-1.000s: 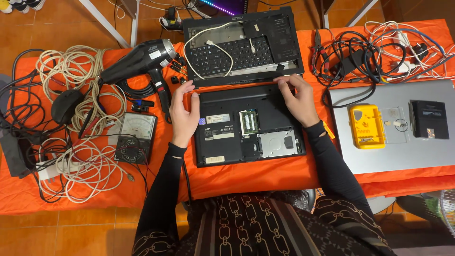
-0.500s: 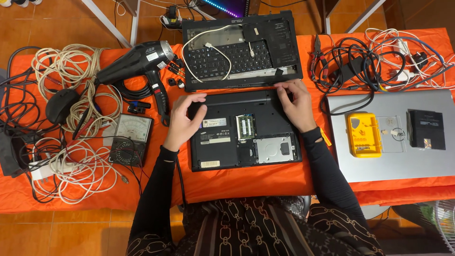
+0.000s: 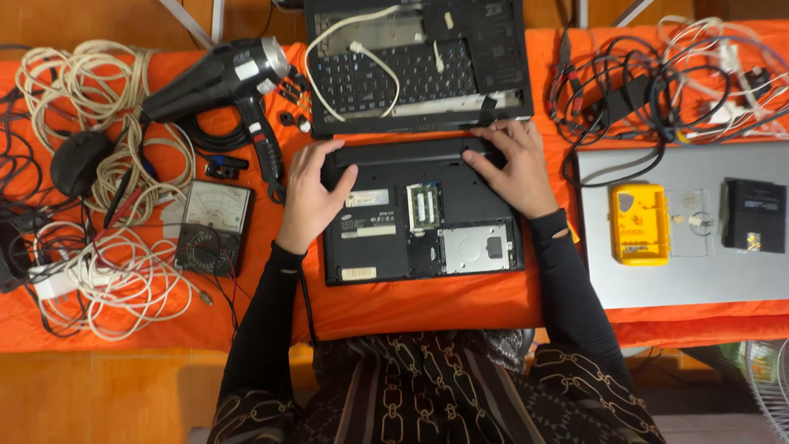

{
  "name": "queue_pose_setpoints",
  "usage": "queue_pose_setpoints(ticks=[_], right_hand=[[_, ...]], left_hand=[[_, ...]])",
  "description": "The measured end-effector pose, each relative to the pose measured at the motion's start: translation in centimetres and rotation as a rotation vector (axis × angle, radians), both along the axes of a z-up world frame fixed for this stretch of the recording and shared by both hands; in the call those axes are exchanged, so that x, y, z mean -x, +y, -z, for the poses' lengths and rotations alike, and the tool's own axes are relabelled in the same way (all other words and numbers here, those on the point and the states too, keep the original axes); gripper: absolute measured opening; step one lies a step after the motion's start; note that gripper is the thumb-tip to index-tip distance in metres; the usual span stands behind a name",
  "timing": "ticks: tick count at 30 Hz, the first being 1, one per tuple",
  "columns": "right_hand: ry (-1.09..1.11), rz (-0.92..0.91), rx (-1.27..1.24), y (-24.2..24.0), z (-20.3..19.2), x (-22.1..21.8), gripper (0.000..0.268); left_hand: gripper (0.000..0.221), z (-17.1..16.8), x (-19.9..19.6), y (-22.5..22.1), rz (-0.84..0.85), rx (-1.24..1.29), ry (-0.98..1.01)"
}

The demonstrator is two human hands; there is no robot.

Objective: Testing laptop components including the battery and internals using a hairdryer and multimeter.

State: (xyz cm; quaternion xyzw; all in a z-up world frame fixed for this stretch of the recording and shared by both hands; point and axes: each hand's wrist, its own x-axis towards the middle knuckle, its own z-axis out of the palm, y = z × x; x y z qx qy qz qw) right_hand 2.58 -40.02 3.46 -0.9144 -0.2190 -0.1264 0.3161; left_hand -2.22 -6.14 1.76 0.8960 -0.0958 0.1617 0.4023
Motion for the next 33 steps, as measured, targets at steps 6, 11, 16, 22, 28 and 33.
queue_pose_setpoints(ticks=[6,11,16,22,28,33], right_hand=[[-0.021,-0.021,0.044,-0.3,0.4,0.0,0.039],[-0.017,-0.024,0.106,-0.2,-0.2,0.3,0.040],[-0.056,-0.020,0.176,0.1,-0.8,0.2,0.041],[-0.115,-0.092,0.214,2.7,-2.4,-0.3,0.038],[-0.067,-0.333,0.151,5.6,-1.5,-1.1,0.043],[-0.019,-0.288,0.204,5.8,-1.2,-0.8,0.047]], left_hand=[[0.048,-0.2,0.0,0.1,-0.014,-0.017,-0.007],[0.057,-0.1,0.5,0.0,-0.034,0.015,0.056],[0.064,-0.2,0.6,-0.3,-0.026,0.042,0.130],[0.087,0.3,0.7,-0.5,-0.007,0.117,0.151],[0.093,0.9,0.5,-0.8,-0.046,0.153,0.159],[0.091,1.2,0.3,-1.1,-0.058,0.219,0.143]])
